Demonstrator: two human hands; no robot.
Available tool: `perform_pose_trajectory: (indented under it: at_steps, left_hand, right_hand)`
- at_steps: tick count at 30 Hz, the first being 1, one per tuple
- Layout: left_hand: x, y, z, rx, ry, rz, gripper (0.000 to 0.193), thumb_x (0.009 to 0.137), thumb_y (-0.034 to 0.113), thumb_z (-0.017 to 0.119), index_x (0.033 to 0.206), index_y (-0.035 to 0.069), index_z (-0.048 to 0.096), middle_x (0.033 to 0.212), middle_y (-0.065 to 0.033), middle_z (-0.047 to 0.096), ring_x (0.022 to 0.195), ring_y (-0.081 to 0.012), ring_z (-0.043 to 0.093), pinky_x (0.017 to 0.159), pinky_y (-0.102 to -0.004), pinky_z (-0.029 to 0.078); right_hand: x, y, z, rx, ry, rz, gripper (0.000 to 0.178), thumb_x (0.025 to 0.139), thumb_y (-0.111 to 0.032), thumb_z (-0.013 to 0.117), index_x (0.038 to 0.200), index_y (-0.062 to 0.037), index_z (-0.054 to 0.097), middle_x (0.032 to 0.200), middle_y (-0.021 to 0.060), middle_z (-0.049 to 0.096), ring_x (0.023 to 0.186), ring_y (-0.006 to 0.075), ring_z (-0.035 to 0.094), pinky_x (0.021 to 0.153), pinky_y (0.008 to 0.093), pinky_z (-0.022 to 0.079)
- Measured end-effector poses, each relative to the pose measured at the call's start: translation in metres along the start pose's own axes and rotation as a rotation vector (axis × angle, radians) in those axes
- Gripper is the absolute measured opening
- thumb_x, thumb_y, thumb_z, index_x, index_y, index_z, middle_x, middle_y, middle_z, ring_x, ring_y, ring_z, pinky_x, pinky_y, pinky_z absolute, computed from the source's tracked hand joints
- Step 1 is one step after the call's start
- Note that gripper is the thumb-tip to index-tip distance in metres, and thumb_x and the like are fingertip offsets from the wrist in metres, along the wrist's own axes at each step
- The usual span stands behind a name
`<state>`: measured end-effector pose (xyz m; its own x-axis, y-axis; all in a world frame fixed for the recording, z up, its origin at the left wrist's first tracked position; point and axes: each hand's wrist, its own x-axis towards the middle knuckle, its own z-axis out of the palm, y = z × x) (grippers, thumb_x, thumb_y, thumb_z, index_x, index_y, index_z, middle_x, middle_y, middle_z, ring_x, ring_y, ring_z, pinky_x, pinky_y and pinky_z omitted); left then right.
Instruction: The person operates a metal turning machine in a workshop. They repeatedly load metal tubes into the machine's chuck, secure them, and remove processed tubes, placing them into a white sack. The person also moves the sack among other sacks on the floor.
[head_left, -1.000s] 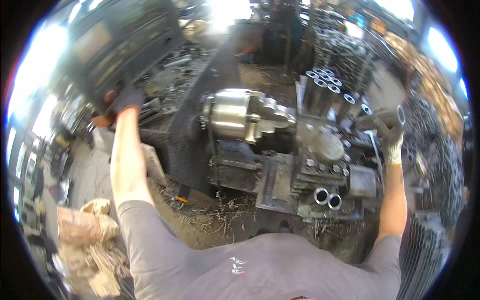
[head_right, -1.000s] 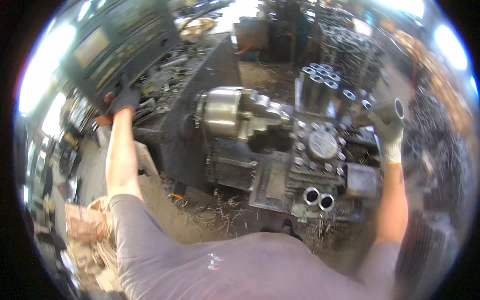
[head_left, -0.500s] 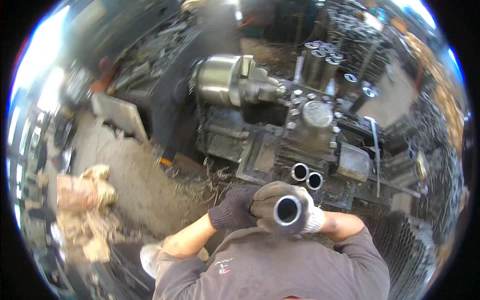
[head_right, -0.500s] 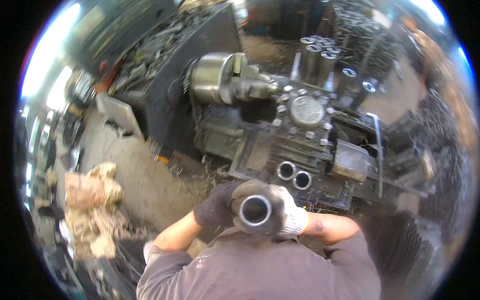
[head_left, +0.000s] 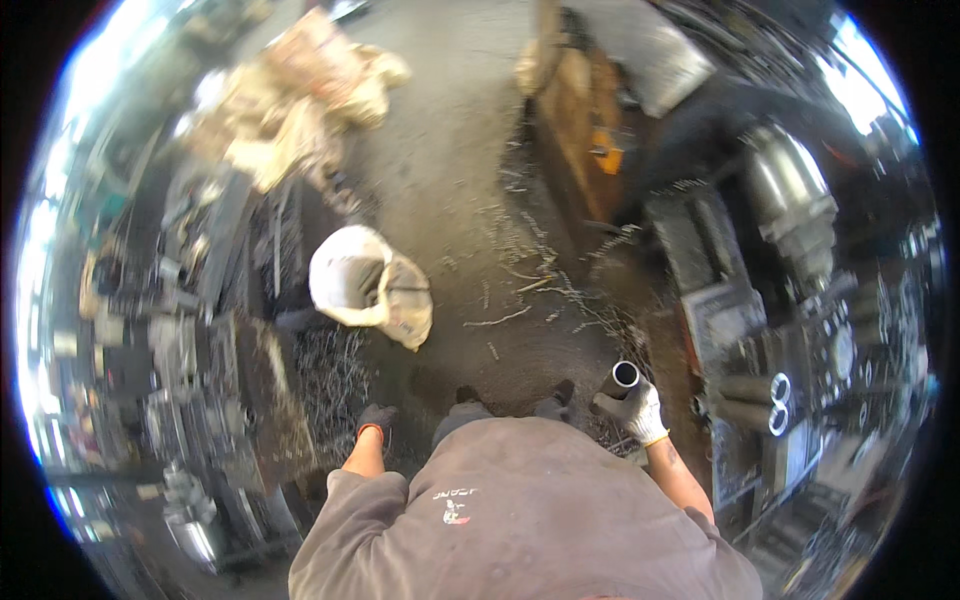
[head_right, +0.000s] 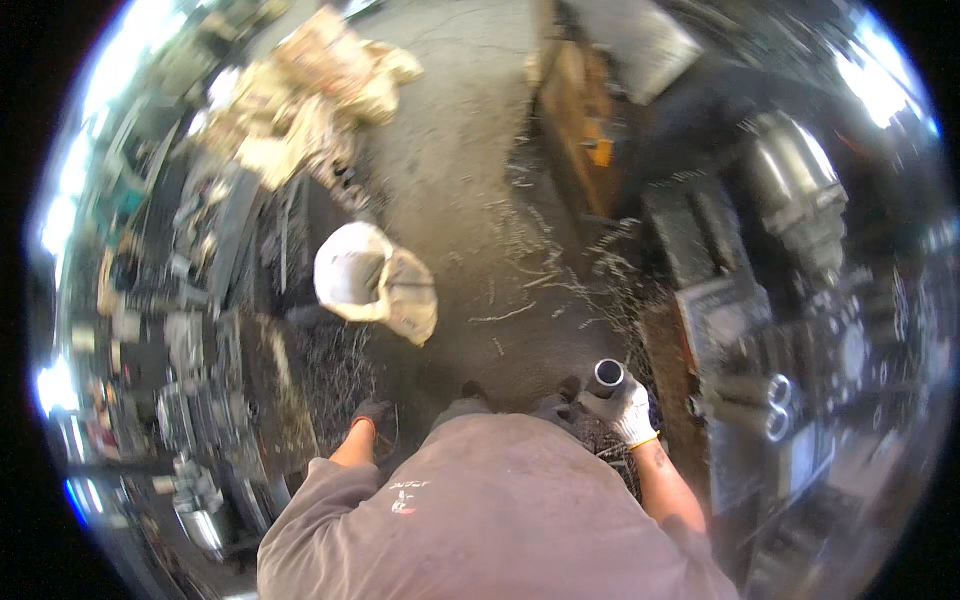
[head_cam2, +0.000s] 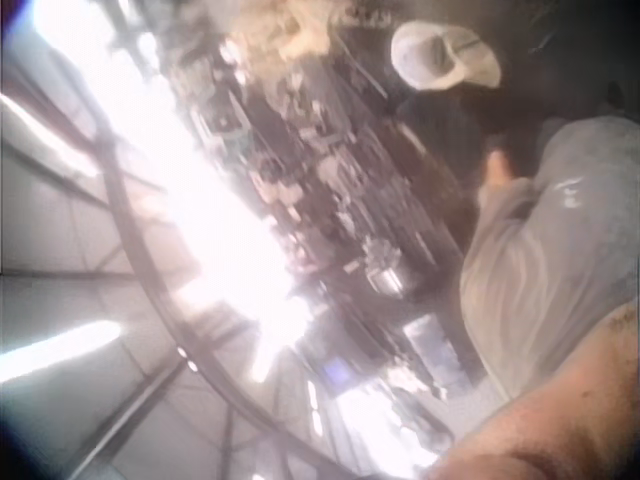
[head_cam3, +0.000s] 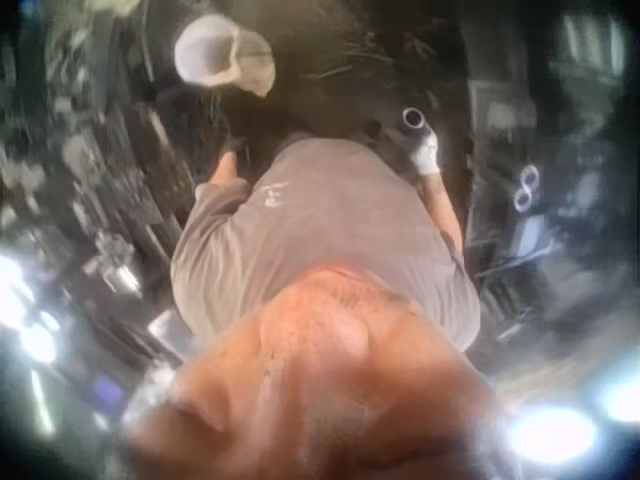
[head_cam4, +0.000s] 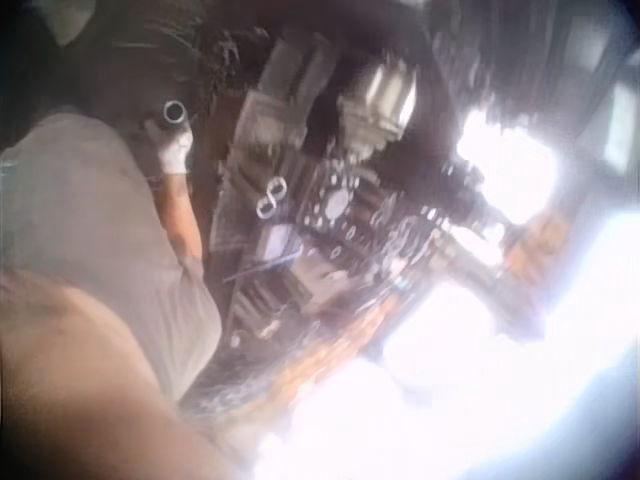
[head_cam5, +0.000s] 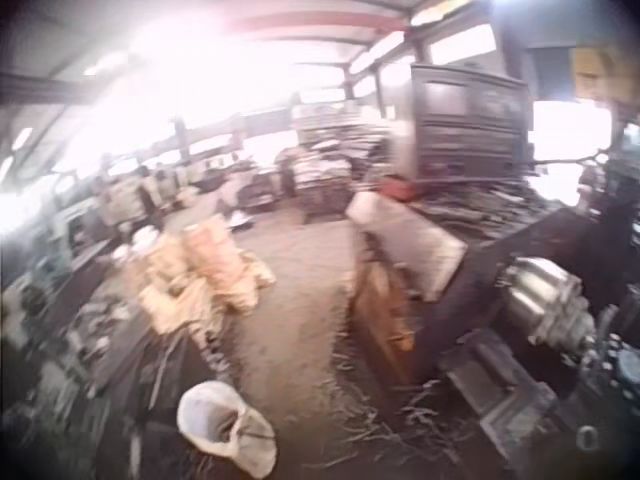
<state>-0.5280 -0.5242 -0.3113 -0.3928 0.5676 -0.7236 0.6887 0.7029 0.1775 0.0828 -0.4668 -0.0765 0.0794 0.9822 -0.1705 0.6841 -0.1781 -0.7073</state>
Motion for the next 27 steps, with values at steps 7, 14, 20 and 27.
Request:
perform_pose_trajectory:
  at_steps: [7,14,20,27]
  left_hand:
    - [-0.042,-0.152,0.090,0.014,0.024,0.212,0.036,0.091,0.033,0.074,0.111,0.004,0.079,0.109,-0.0195,0.079,0.097,-0.0331,0.076,0.089,-0.0452,0.059]
    - [-0.063,-0.225,0.149,-0.242,0.097,0.053,0.044,0.090,0.041,0.074,0.115,0.005,0.076,0.118,-0.0231,0.074,0.118,-0.0393,0.070,0.100,-0.0472,0.054]
    - [-0.156,-0.241,0.222,-1.032,0.484,-0.413,0.034,0.087,0.033,0.074,0.112,0.010,0.074,0.100,-0.0235,0.075,0.098,-0.0468,0.072,0.089,-0.0520,0.056]
    - [-0.223,-0.227,0.233,-0.512,0.256,-1.314,0.054,0.107,0.037,0.053,0.150,0.005,0.057,0.148,-0.0229,0.061,0.126,-0.0392,0.065,0.100,-0.0418,0.055]
  right_hand:
    - [0.062,-0.125,0.121,-0.238,-0.423,-0.197,0.057,0.074,-0.038,0.090,0.118,-0.0081,0.070,0.099,0.0187,0.077,0.090,0.0387,0.075,0.078,0.0448,0.060]
    - [0.104,-0.291,0.241,-0.309,-0.674,-0.682,0.042,0.073,-0.026,0.088,0.106,-0.0038,0.072,0.089,0.0183,0.076,0.083,0.0264,0.075,0.079,0.0409,0.059]
    - [0.089,-0.440,0.359,-0.292,-0.882,-0.988,0.047,0.076,-0.029,0.084,0.116,-0.0091,0.071,0.097,0.0192,0.076,0.092,0.0388,0.074,0.081,0.0474,0.058]
    - [-0.007,-0.580,0.449,0.161,-1.168,-1.337,0.043,0.077,-0.028,0.089,0.112,-0.0097,0.072,0.094,0.0123,0.077,0.085,0.0313,0.075,0.079,0.0404,0.061]
